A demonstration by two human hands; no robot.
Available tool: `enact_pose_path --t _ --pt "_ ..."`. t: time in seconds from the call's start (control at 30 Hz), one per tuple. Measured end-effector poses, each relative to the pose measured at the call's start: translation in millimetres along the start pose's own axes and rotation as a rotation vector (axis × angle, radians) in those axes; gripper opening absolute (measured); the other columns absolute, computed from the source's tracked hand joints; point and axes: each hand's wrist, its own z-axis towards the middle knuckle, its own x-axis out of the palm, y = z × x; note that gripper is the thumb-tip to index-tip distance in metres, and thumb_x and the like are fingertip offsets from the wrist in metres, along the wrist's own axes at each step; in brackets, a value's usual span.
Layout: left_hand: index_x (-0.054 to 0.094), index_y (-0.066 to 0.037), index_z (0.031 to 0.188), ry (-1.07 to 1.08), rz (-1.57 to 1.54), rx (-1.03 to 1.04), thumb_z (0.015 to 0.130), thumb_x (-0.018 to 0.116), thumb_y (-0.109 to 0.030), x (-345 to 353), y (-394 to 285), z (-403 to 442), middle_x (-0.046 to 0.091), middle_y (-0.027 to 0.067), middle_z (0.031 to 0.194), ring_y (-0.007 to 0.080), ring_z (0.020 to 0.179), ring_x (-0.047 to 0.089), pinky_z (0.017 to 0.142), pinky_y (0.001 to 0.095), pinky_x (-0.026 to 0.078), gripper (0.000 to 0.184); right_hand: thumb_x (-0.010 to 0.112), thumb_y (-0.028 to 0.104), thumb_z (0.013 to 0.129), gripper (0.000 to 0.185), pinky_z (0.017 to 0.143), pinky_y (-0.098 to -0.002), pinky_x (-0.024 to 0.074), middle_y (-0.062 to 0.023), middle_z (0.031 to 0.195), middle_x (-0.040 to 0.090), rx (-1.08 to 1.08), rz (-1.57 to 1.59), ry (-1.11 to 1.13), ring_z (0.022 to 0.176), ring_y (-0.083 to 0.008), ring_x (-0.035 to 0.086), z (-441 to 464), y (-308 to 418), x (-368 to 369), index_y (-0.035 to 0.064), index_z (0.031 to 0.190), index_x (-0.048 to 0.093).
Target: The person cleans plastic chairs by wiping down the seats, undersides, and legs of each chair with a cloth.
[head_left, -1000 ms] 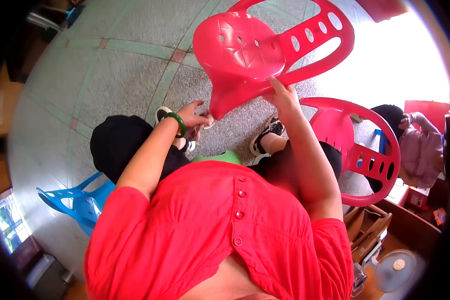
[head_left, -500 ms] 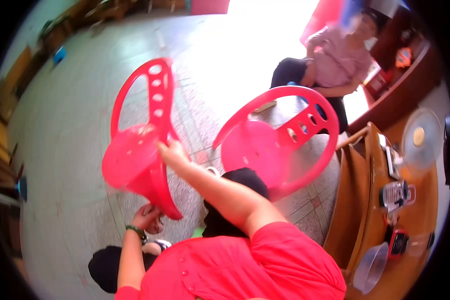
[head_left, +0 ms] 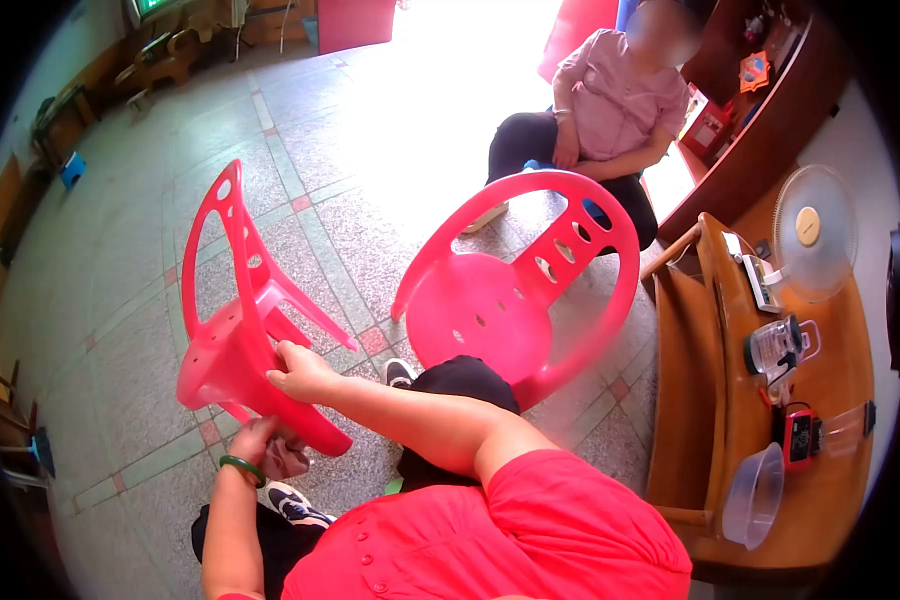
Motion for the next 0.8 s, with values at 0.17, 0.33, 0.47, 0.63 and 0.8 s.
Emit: enact_pose_path --t 0.17,0.33,0.47,0.63,0.8 --pt "0.057 0.002 0.105 -0.151 0.141 0.215 0.087 0.062 -0.026 -11 -5 30 0.063 0.0117 0.094 0.0200 0.083 0.060 0.074 0.0342 0.049 0.034 0.061 0.028 0.080 0.033 0.082 -0.0427 0.0461 -0.0194 0.098 0.061 0.012 -0.066 -0.052 0.096 -0.0348 0.058 9 -18 2 0.0011 0.097 0.055" --pt "0.055 0.002 0.112 -0.091 0.063 0.293 0.087 0.063 -0.019 -10 -7 38 0.062 0.0090 0.100 0.0174 0.089 0.060 0.079 0.0308 0.048 0.034 0.057 0.028 0.083 0.029 0.082 -0.0445 0.0459 -0.0200 0.098 0.060 -0.049 -0.169 -0.132 0.096 -0.0365 0.057 19 -25 2 0.0036 0.098 0.055" --pt "0.056 -0.002 0.104 -0.144 -0.018 0.330 0.086 0.065 -0.018 -2 -16 28 0.062 0.0047 0.083 0.0124 0.070 0.059 0.061 0.0248 0.049 0.025 0.056 0.028 0.084 0.026 0.086 -0.0461 0.0445 -0.0192 0.101 0.058 -0.082 -0.158 -0.106 0.099 -0.0372 0.056 21 -9 1 0.0060 0.098 0.053" --pt "0.055 -0.001 0.104 -0.169 -0.084 0.372 0.088 0.064 -0.017 -6 -15 22 0.061 0.0048 0.083 0.0123 0.069 0.059 0.060 0.0245 0.049 0.024 0.055 0.027 0.086 0.025 0.086 -0.0455 0.0438 -0.0188 0.100 0.058 -0.140 -0.170 -0.103 0.100 -0.0369 0.055 21 -2 8 0.0056 0.099 0.051" --pt "0.058 -0.002 0.096 -0.109 -0.079 0.339 0.089 0.062 -0.015 -15 -17 8 0.061 0.0041 0.081 0.0122 0.066 0.057 0.058 0.0247 0.048 0.016 0.054 0.026 0.087 0.025 0.084 -0.0464 0.0434 -0.0202 0.100 0.057 -0.201 -0.113 -0.083 0.099 -0.0376 0.055 13 5 14 0.0046 0.099 0.050"
